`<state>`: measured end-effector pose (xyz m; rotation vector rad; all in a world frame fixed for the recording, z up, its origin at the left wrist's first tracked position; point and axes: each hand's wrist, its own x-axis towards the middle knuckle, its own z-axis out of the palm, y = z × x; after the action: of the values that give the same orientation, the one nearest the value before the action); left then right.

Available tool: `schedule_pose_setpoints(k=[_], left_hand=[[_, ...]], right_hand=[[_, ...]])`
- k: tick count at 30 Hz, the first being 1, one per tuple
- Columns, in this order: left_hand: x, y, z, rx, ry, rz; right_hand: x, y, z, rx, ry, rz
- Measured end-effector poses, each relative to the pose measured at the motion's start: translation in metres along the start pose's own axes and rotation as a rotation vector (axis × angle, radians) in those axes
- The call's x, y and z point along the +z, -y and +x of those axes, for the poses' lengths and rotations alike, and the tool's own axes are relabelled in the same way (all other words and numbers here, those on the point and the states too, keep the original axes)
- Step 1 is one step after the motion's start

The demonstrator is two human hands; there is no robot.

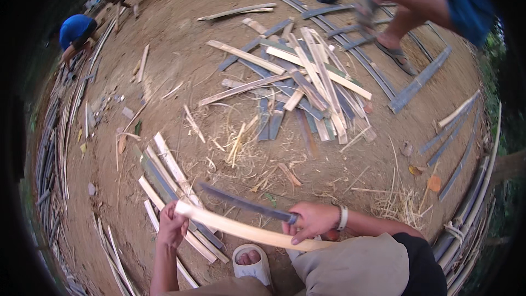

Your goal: The person sits on the ground and uses a large knife to shave thin strips of bamboo. They hold the bamboo piece in one hand and scrape the blade along its length to remove the outer layer, occasionally flipping the piece to work on different sides.

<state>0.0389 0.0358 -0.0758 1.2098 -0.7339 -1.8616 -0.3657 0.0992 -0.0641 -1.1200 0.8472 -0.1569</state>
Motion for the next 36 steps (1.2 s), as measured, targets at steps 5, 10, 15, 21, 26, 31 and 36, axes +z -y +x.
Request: schedule_pose_setpoints(k=[5,10,15,21,26,31,36], left_hand=[[-0.040,-0.010,0.029,0.169,-0.246,-0.003],[-0.065,-0.007,0.026,0.160,-0.642,0.473],[-0.038,0.055,-0.006,0.315,-0.734,1.065],[-0.012,0.105,-0.051,0.022,-0.768,1.076],[0.005,0.104,-0.050,-0.217,-0.612,1.296],[0.000,0.107,-0.052,-0.192,-0.634,1.230],[-0.016,0.117,-0.074,-0.025,-0.688,0.911]], right_hand=[[-0.024,0.027,-0.025,0.041,-0.245,-0.126],[-0.078,0.034,-0.054,0.113,-0.732,-0.231],[-0.170,0.030,-0.074,-0.151,-1.061,-0.260],[-0.252,0.040,-0.046,0.053,-1.186,-0.479],[-0.259,-0.006,-0.044,0.013,-1.255,-0.561],[-0.176,-0.023,-0.015,-0.091,-1.181,-0.339],[-0.116,-0.015,0.009,-0.143,-1.058,-0.495]])
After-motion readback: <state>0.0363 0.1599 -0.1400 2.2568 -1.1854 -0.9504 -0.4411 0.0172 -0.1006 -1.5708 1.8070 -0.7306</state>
